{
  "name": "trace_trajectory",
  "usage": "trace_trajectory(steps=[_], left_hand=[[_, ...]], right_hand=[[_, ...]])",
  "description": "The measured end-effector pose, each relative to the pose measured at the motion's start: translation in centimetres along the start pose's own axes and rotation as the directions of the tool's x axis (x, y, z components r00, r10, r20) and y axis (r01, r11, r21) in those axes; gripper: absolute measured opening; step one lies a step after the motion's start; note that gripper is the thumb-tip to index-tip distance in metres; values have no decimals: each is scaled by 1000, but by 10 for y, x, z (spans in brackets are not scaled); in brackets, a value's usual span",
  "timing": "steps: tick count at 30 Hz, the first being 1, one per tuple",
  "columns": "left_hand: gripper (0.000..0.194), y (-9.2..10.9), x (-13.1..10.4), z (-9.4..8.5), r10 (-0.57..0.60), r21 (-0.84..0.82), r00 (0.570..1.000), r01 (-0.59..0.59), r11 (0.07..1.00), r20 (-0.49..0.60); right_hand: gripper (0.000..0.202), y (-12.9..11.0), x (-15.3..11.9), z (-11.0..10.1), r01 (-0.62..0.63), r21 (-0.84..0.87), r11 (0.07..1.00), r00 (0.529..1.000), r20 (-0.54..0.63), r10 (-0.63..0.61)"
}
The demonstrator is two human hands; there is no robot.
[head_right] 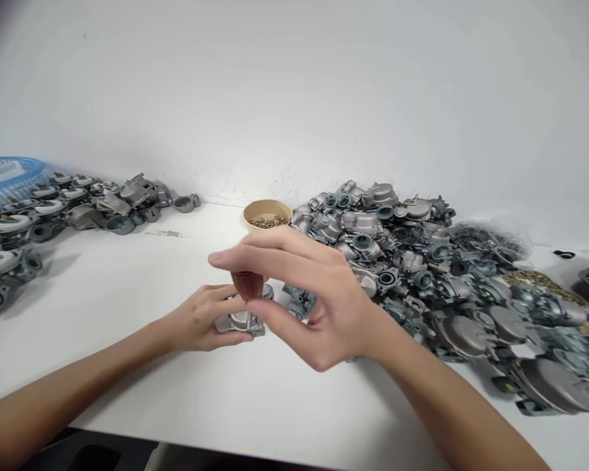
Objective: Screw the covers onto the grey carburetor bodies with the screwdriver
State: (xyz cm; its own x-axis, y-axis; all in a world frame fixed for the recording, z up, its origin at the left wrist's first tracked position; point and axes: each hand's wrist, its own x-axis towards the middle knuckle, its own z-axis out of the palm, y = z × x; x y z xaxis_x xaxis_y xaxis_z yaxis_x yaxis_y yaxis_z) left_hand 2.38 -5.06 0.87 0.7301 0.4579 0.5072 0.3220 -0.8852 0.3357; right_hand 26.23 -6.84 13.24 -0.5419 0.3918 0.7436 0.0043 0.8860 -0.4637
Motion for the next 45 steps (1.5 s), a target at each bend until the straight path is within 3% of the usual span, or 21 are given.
trace_trajectory(steps=[3, 8, 15, 21, 23, 27, 30, 35, 40, 45], left_hand=[[45, -1, 0, 0, 24, -18, 1000, -24, 1000, -16], [44, -1, 1, 0, 36, -48, 999, -38, 998, -33], [43, 1, 2, -1, 3, -13, 1000, -3, 1000, -17], [44, 0, 3, -1, 7, -61, 1000, -7, 998, -4], [45, 1, 3, -1, 5, -57, 1000, -5, 998, 0], [45, 0, 3, -1, 19, -51, 1000, -20, 998, -17], [46, -2, 3, 0, 45, -69, 997, -49, 996, -55], [47, 0, 3, -1, 9, -74, 1000, -9, 997, -2], [46, 1, 3, -2, 10, -56, 1000, -11, 998, -8], [45, 1, 4, -3, -9, -54, 1000, 10, 998, 12]], right_hand=[[51, -3, -1, 0, -29, 79, 996, 998, 49, 26], [34, -1, -1, 2, -4, -89, 996, 999, -37, 0], [47, 1, -2, -1, -57, 117, 991, 998, 47, 52], [25, -1, 0, 1, -15, -7, 1000, 998, -67, 14], [24, -3, -1, -1, -45, 41, 998, 999, -26, 46], [40, -4, -2, -4, -66, 145, 987, 997, 58, 59], [39, -1, -1, -1, 4, 100, 995, 1000, -4, -3], [24, -3, 0, 1, 33, -39, 999, 998, -57, -35], [37, -2, -2, 1, 45, 18, 999, 999, -16, -44], [30, 4, -1, 3, 96, -124, 988, 990, -93, -108]])
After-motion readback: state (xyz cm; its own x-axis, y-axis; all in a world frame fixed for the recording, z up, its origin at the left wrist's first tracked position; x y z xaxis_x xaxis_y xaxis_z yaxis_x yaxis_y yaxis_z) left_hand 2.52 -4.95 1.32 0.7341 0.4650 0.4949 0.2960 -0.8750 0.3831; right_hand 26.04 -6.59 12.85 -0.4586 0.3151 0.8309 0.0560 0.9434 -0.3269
